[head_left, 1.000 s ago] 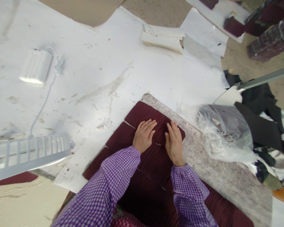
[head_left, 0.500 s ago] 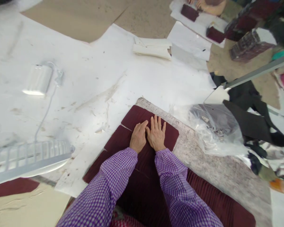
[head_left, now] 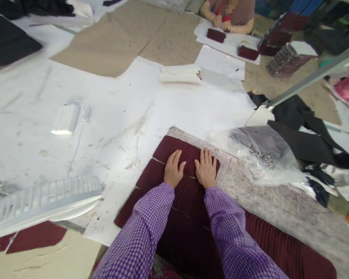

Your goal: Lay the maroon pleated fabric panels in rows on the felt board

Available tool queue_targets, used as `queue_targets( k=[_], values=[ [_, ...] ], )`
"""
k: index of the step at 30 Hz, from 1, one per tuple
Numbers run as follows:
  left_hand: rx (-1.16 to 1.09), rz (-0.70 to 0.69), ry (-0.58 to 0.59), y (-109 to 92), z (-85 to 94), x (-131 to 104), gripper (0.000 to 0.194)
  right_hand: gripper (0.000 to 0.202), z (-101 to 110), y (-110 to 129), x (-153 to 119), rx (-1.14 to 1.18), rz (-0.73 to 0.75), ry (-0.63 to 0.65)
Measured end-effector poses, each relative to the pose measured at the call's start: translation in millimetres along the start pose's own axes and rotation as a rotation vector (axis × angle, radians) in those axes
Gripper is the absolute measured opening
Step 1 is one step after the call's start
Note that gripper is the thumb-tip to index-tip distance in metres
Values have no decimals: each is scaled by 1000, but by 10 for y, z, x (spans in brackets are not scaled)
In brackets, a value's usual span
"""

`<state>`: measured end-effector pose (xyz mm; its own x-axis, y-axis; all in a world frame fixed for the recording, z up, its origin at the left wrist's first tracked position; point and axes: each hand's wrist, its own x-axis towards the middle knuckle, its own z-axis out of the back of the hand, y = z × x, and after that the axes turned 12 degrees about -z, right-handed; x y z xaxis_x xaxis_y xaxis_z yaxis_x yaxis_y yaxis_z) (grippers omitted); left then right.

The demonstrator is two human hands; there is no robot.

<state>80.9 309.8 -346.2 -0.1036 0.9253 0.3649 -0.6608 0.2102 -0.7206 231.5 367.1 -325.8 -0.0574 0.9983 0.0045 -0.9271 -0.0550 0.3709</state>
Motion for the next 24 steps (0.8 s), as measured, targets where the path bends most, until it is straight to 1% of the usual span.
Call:
queue_targets(
  k=[3, 4, 5, 7, 9, 11, 14, 17, 21, 24],
  values=[
    [27, -31, 53, -40, 5, -1, 66, 57, -157, -34, -110, -62, 14, 20],
    [31, -40, 63, -50, 8, 0, 67, 57, -187, -32, -123, -78, 18, 19],
    [33, -46, 65, -57, 13, 2, 63, 57, -201, -31, -128, -92, 22, 17],
    [33, -47, 48, -60, 23, 5, 45, 56, -188, -44, -124, -111, 37, 17],
    [32, -42, 24, -50, 31, 7, 27, 54, -130, -79, -111, -119, 67, 30],
    [34, -36, 11, -32, 34, 4, 22, 52, -38, -123, -73, -119, 137, 70],
    [37, -36, 14, -7, 25, -8, 24, 45, 137, -151, 82, -122, 341, 204],
    [38, -36, 14, 5, 13, -19, 23, 42, 292, -81, 351, -147, 539, 360],
    [35, -43, 13, 11, 8, -22, 18, 38, 364, 105, 688, -200, 679, 507],
    [35, -45, 13, 19, 7, -19, 17, 28, 350, 214, 808, -232, 738, 586]
  ],
)
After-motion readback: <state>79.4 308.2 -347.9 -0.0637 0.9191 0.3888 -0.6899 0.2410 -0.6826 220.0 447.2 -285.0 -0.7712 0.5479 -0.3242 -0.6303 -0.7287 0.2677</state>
